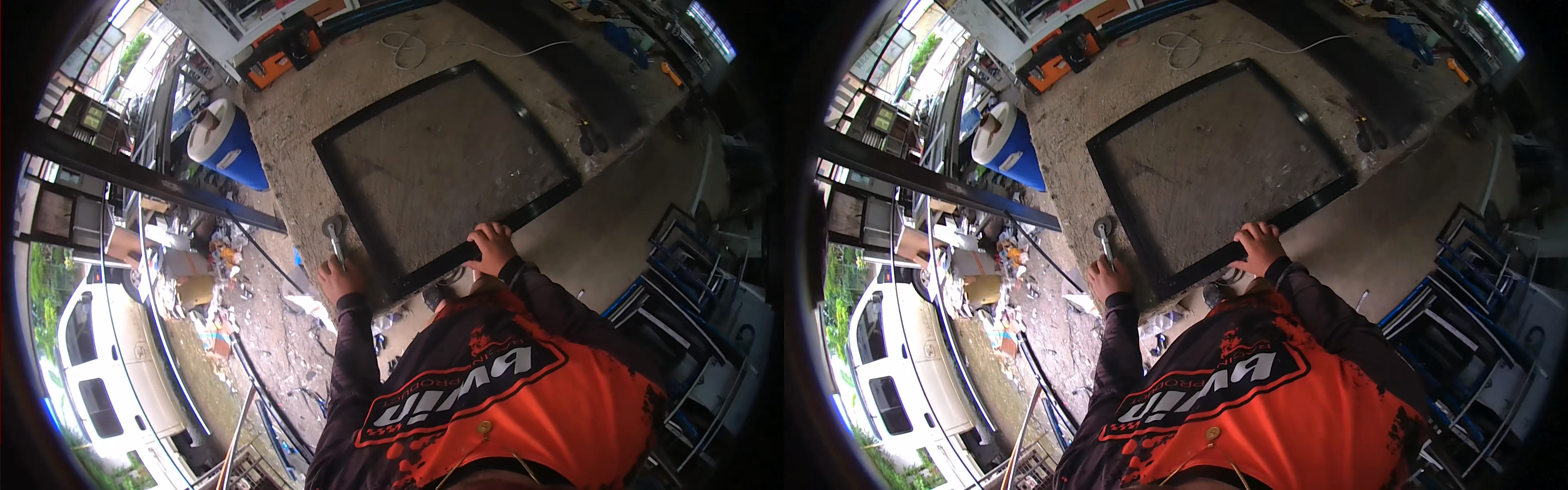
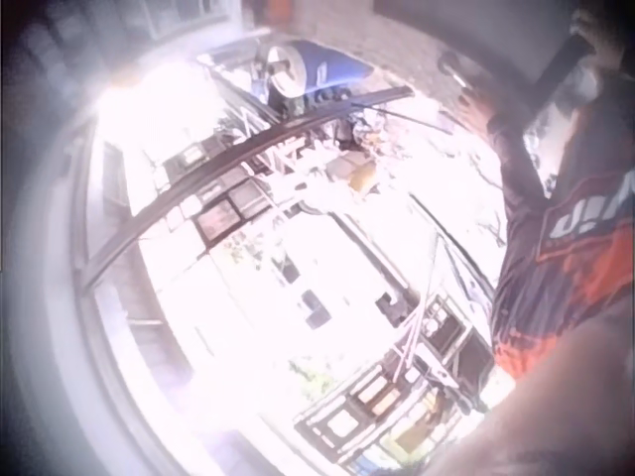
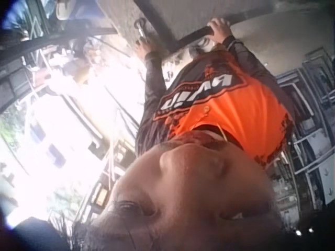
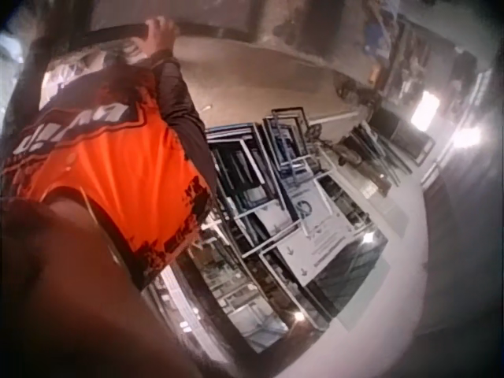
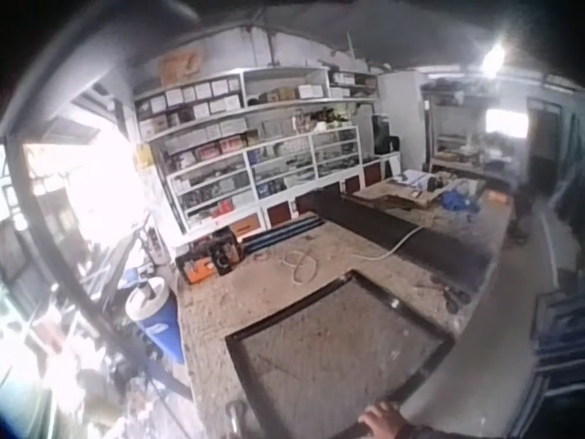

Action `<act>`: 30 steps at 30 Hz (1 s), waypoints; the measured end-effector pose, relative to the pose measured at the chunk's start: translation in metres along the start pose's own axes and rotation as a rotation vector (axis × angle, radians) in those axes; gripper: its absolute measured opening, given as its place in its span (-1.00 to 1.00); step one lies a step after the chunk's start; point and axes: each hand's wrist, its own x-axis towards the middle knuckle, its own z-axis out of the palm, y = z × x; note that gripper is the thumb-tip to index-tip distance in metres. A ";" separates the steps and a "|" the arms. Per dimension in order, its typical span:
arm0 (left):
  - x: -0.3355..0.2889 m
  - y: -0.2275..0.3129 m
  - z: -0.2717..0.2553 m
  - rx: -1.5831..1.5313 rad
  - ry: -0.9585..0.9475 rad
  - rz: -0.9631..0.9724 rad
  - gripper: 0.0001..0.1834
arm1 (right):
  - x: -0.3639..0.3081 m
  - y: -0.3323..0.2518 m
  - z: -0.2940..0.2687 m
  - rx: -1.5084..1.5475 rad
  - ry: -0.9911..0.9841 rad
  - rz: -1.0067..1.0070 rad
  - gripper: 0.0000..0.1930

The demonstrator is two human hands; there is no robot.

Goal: The person installs a mesh screen into a black metal frame. They trim the mesh with a knife, pull a length of rubber spline from a bundle, and use a roller tool to press the spline into the frame groove.

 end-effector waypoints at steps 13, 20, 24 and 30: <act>-0.014 0.041 -0.014 -0.311 -0.292 0.193 -0.53 | -0.013 -0.010 -0.007 0.130 0.156 0.103 -0.14; -0.021 0.057 0.007 -0.190 -0.366 0.070 -0.44 | -0.037 0.082 0.040 0.162 0.703 0.943 -0.30; -0.015 0.045 -0.020 -0.065 -0.369 0.069 -0.52 | -0.003 0.105 0.010 0.259 0.651 0.724 -0.38; 0.004 -0.017 -0.007 0.104 -0.218 -0.029 -0.61 | 0.019 0.154 0.006 0.070 0.519 1.382 0.06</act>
